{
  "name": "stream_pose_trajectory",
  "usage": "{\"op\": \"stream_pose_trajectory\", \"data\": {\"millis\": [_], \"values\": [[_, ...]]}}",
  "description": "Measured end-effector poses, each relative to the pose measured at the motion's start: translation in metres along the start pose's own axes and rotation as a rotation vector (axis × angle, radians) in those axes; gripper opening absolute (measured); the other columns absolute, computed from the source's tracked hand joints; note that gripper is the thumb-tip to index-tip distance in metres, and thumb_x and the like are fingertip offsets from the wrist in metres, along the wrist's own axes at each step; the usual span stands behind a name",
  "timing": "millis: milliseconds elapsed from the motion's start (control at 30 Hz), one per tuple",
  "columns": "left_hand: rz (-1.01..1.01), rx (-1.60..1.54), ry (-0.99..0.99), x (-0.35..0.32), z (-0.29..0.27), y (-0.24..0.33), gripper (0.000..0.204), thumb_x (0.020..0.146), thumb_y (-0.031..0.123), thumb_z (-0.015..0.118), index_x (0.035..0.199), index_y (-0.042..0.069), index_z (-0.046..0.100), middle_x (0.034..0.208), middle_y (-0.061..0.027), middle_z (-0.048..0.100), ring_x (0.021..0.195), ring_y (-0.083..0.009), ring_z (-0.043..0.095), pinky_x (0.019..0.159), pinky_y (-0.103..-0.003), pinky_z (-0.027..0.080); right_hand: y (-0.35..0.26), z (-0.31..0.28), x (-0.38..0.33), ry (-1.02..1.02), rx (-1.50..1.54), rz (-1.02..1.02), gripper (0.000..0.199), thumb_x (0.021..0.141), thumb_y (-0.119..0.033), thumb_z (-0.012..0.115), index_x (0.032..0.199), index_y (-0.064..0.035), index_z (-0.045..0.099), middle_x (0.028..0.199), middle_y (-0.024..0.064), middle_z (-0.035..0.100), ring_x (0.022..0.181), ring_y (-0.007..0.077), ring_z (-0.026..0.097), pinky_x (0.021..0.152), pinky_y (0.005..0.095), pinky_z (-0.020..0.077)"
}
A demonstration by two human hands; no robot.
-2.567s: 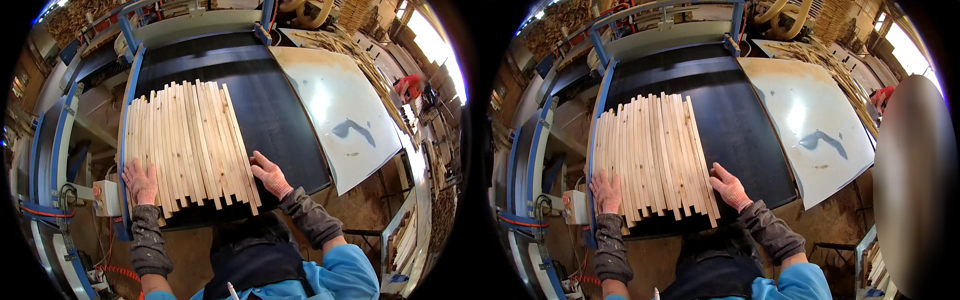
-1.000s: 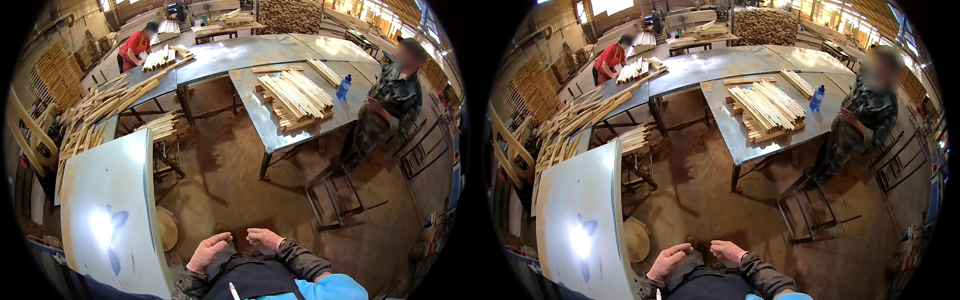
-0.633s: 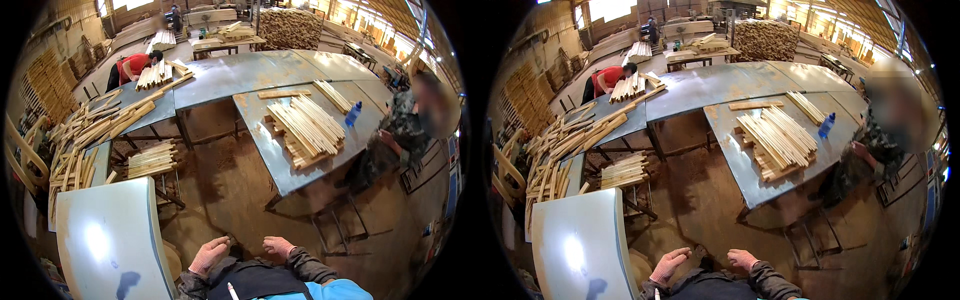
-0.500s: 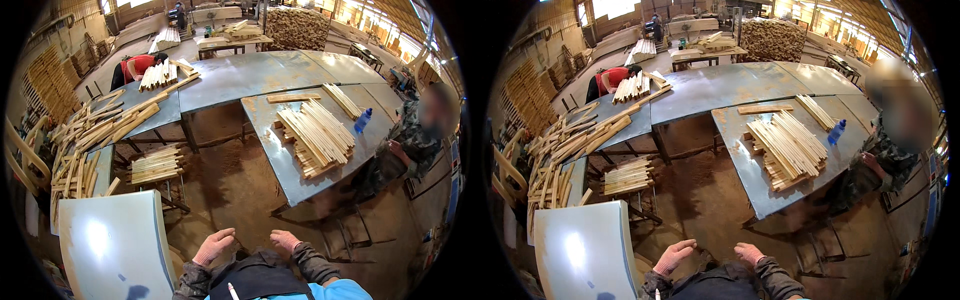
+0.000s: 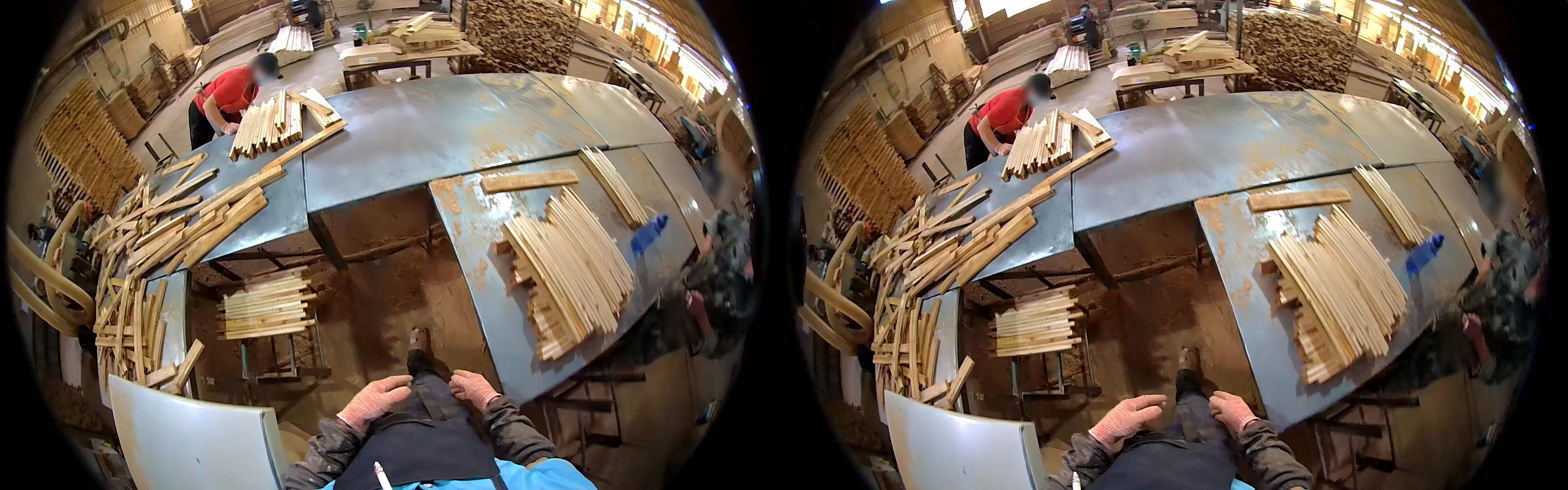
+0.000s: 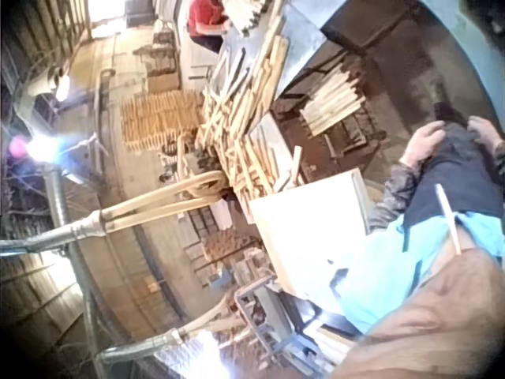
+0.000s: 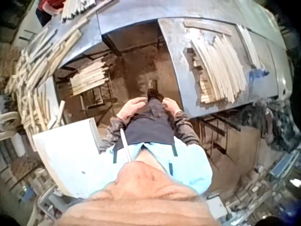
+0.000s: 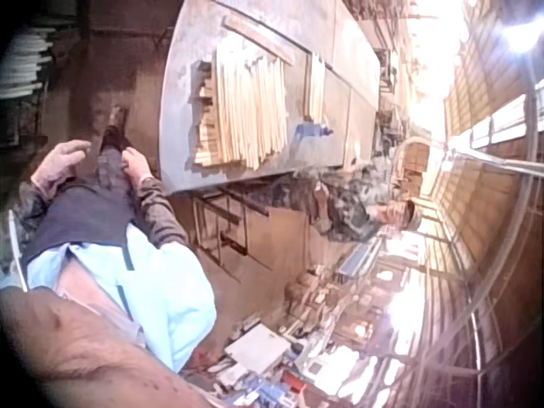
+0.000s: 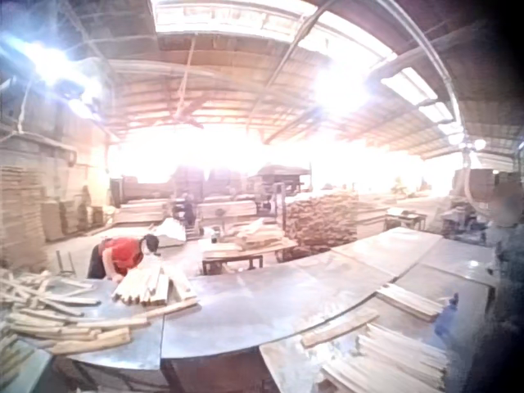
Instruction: The person sorts and stacks small wooden slats on a metal table in a workshop. They pick up loose pieces, align them into neat piles, and move stacks to different locations on the table. The person also places a large stack of slats onto a conveyor belt.
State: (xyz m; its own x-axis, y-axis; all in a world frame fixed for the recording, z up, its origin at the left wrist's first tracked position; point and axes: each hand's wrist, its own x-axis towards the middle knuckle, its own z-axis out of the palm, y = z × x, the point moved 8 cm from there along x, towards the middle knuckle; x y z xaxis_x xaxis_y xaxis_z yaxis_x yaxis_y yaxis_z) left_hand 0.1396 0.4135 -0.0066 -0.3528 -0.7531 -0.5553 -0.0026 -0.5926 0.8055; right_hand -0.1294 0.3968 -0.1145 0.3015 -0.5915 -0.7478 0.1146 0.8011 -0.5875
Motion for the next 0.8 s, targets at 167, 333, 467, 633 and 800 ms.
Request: {"op": "stream_pose_trajectory", "data": {"millis": [167, 333, 467, 633, 800], "values": [[-0.040, 0.039, 0.168, 0.066, -0.073, 0.095, 0.054, 0.106, 0.031, 0.072, 0.151, 0.003, 0.064, 0.138, -0.0087, 0.073, 0.125, -0.0169, 0.064, 0.109, -0.031, 0.049, -0.139, 0.019, 0.103, 0.041, -0.158, -0.074, 0.011, 0.106, -0.015, 0.064, 0.098, -0.0091, 0.059, 0.084, -0.0018, 0.056, 0.075, 0.0110, 0.058, 0.060, 0.0290, 0.0454], [0.041, -0.031, 0.301, 0.130, -0.139, 0.173, 0.055, 0.105, 0.030, 0.070, 0.151, -0.002, 0.062, 0.145, -0.0150, 0.071, 0.133, -0.0227, 0.065, 0.113, -0.034, 0.049, -0.261, 0.031, 0.212, 0.052, -0.619, -0.243, 0.066, 0.106, -0.033, 0.069, 0.160, 0.0002, 0.052, 0.151, 0.0191, 0.065, 0.139, 0.0285, 0.062, 0.114, 0.0383, 0.0496], [0.063, 0.038, 0.352, 0.178, -0.192, 0.195, 0.055, 0.105, 0.032, 0.069, 0.149, -0.001, 0.064, 0.146, -0.0158, 0.070, 0.134, -0.0238, 0.065, 0.114, -0.035, 0.049, -0.345, 0.093, 0.236, -0.057, -0.527, -0.155, 0.068, 0.108, -0.033, 0.069, 0.162, 0.0022, 0.048, 0.162, 0.0191, 0.056, 0.144, 0.0303, 0.059, 0.117, 0.0399, 0.0485], [0.065, 0.022, 0.385, 0.249, -0.274, 0.228, 0.057, 0.103, 0.033, 0.071, 0.148, -0.003, 0.065, 0.147, -0.0181, 0.070, 0.136, -0.0260, 0.064, 0.116, -0.035, 0.048, -0.385, 0.130, 0.289, -0.074, -0.461, -0.027, 0.063, 0.107, -0.027, 0.071, 0.160, 0.0013, 0.051, 0.125, 0.0093, 0.073, 0.108, 0.0209, 0.068, 0.095, 0.0356, 0.0564], [0.169, 0.204, 0.565, 0.355, -0.424, 0.305, 0.064, 0.100, 0.042, 0.071, 0.146, -0.002, 0.065, 0.149, -0.0222, 0.068, 0.140, -0.0333, 0.063, 0.118, -0.039, 0.048, -0.412, 0.127, 0.382, -0.070, -0.297, 0.145, 0.062, 0.108, -0.024, 0.069, 0.162, -0.0025, 0.049, 0.127, 0.0104, 0.071, 0.108, 0.0205, 0.067, 0.083, 0.0323, 0.0554]]}}
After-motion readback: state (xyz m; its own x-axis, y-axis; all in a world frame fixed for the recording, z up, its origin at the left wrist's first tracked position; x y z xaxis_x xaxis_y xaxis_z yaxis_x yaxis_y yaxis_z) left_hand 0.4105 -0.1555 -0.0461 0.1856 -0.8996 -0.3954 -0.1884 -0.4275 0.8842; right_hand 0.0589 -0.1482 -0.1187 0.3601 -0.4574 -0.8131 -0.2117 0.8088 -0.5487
